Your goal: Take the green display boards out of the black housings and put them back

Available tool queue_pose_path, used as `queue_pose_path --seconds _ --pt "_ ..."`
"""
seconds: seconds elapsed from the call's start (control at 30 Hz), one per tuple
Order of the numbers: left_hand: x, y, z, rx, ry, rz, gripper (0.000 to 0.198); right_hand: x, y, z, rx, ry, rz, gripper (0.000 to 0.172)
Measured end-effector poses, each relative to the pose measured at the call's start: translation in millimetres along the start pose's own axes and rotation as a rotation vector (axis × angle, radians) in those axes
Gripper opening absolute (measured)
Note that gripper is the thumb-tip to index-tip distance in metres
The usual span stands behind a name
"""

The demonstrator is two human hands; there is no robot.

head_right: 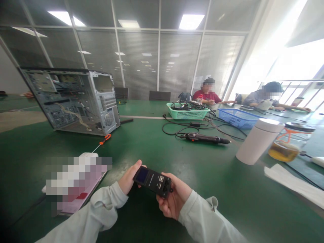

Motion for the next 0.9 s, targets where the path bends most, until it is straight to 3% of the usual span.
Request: queue_pose_path --seconds 0.13,0.23,0.33,0.5,0.63,0.77,0.9 --pt "-5.0 -2.7 1.1 0.065 0.046 0.015 0.059 -3.7 -1.4 6.5 0.072 0.099 0.067 0.055" --pt "-8.7 -4.2 1.8 0.153 0.068 0.049 0.056 -3.3 -13.7 16.4 0.228 0.268 0.378 0.034" --pt "-7.7 0.2 0.8 0.156 0.038 0.023 0.054 3.4 -26.8 23.3 0.328 0.351 0.683 0.035" --pt "-0.4 8.4 -1.8 -0.052 0.004 -0.089 0.038 10.3 -34.9 28.9 0.368 0.397 0.807 0.046" --pt "1.4 10.1 -1.2 -0.083 -0.004 -0.192 0.034 12.3 -36.8 25.0 0.508 0.388 0.986 0.047" --pt "2.5 11.8 -1.3 -0.096 -0.040 -0.205 0.033 14.5 -38.0 22.3 0.758 0.451 1.141 0.044" --pt "3.5 14.6 -2.1 -0.047 -0.049 -0.187 0.030 17.7 -38.8 20.9 0.845 0.515 1.177 0.041"
Point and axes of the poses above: each hand's wrist, its own x-axis away from the middle knuckle, its own z-axis out of the back of the hand, y = z × x, the point moved 4 cm from there along -x, towards the middle knuckle, and after that the axes turned 2 degrees about -z, right-handed, at the moved point
